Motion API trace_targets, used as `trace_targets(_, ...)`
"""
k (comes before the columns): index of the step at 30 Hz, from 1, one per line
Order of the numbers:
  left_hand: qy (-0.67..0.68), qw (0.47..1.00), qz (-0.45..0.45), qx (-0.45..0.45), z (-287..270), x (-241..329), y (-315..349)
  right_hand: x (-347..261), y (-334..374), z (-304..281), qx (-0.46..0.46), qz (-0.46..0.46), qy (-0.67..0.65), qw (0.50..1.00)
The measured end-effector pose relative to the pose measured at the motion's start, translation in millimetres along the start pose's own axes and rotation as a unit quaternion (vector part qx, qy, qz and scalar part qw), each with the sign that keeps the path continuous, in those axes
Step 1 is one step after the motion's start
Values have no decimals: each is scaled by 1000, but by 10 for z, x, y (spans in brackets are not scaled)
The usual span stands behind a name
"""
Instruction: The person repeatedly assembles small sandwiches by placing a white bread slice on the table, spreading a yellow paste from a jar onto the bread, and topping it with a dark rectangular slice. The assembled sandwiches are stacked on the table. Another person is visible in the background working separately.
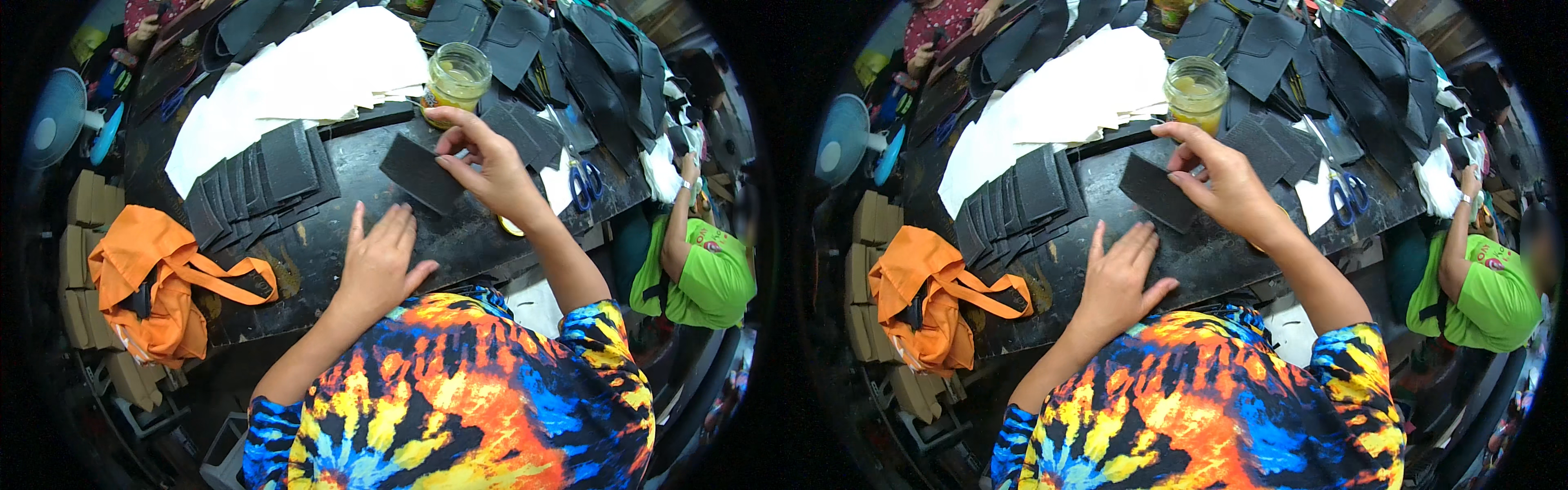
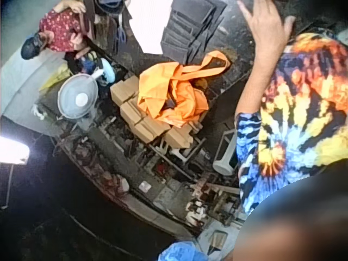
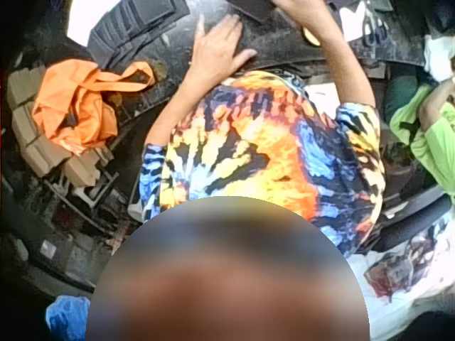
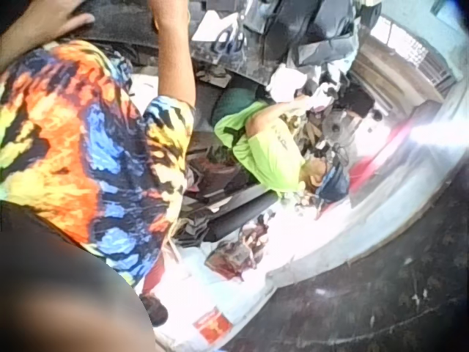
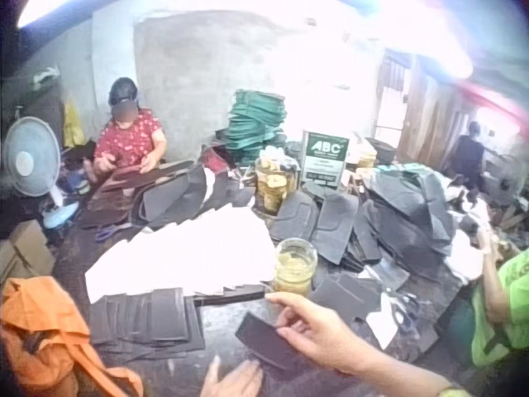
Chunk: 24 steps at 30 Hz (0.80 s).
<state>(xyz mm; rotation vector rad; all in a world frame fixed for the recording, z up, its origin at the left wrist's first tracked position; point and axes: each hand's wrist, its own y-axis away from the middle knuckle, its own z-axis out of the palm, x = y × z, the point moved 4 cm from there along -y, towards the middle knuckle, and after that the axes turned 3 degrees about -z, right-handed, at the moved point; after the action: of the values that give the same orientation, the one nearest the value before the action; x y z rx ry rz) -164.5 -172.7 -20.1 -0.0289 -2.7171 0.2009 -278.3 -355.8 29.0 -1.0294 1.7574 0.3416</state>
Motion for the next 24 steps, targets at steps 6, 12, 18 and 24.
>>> trace_targets(6, 166, 985, 37, -8, -114, -83, 166, -225, -165, -140, 81, -163, 213, 960)
trace_targets(12, 134, 982, 33, 132, -391, -368, -310, -220, -581, -880, 31, -189, 449, 873)
trace_targets(18, -1, 998, -21, -52, -323, -611, -962, 40, -1074, -697, -141, -70, 546, 823)
trace_targets(24, 55, 994, -55, -73, -273, -671, -1003, -81, -1147, -736, -122, -108, 544, 823)
